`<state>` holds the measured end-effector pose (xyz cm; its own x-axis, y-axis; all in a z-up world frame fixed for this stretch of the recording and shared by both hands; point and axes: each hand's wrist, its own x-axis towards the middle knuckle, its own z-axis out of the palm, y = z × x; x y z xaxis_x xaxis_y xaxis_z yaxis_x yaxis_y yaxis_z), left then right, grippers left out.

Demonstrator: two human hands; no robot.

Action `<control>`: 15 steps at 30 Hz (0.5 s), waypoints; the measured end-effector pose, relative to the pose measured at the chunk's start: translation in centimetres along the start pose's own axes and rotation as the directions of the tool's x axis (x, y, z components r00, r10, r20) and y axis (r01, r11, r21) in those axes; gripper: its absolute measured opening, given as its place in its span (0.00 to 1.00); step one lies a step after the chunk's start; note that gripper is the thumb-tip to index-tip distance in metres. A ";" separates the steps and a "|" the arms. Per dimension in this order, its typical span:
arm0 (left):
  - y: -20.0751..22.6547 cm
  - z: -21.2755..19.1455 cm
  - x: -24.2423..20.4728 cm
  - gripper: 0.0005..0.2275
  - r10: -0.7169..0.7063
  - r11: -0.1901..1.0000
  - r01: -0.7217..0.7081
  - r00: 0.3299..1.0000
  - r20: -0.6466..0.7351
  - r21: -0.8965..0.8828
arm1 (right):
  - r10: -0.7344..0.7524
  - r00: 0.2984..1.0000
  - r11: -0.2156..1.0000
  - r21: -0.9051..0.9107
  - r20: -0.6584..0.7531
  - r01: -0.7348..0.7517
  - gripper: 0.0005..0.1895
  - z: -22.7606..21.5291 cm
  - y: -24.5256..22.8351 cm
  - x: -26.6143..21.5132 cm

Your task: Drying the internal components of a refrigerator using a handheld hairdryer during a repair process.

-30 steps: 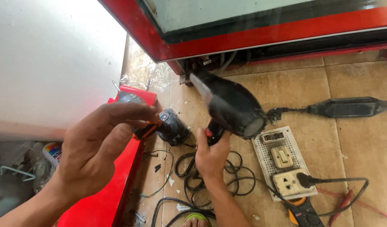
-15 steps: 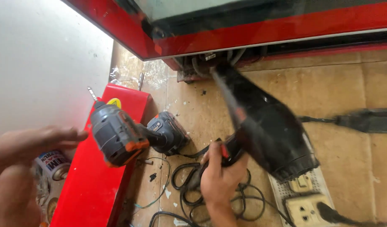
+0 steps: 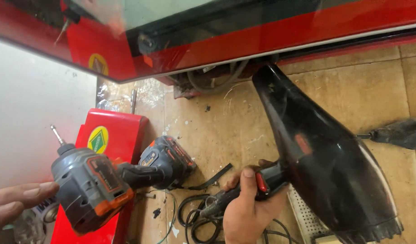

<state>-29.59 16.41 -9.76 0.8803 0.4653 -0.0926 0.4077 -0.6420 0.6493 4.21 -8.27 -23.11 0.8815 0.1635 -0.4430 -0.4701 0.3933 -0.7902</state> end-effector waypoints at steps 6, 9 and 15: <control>-0.9 -1.5 2.7 0.21 -0.759 0.644 0.736 0.649 -0.054 -0.208 | 0.066 0.998 0.997 -0.049 0.014 -0.065 0.21 -1.7 2.4 -1.8; -4.3 -2.8 1.4 0.23 -0.577 0.810 0.581 0.814 0.070 -0.080 | 0.075 0.997 0.994 -0.077 0.030 -0.072 0.26 -1.6 2.7 -2.6; -2.2 -0.7 1.0 0.15 -0.476 0.870 0.466 0.879 -0.027 -0.160 | 0.064 0.997 0.992 -0.116 0.045 -0.059 0.22 -0.4 -0.1 -0.3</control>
<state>-29.78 18.75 -10.73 0.5733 0.7309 -0.3703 0.7262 -0.2439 0.6427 3.94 -8.68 -23.07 0.8506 0.2287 -0.4734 -0.5230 0.2756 -0.8065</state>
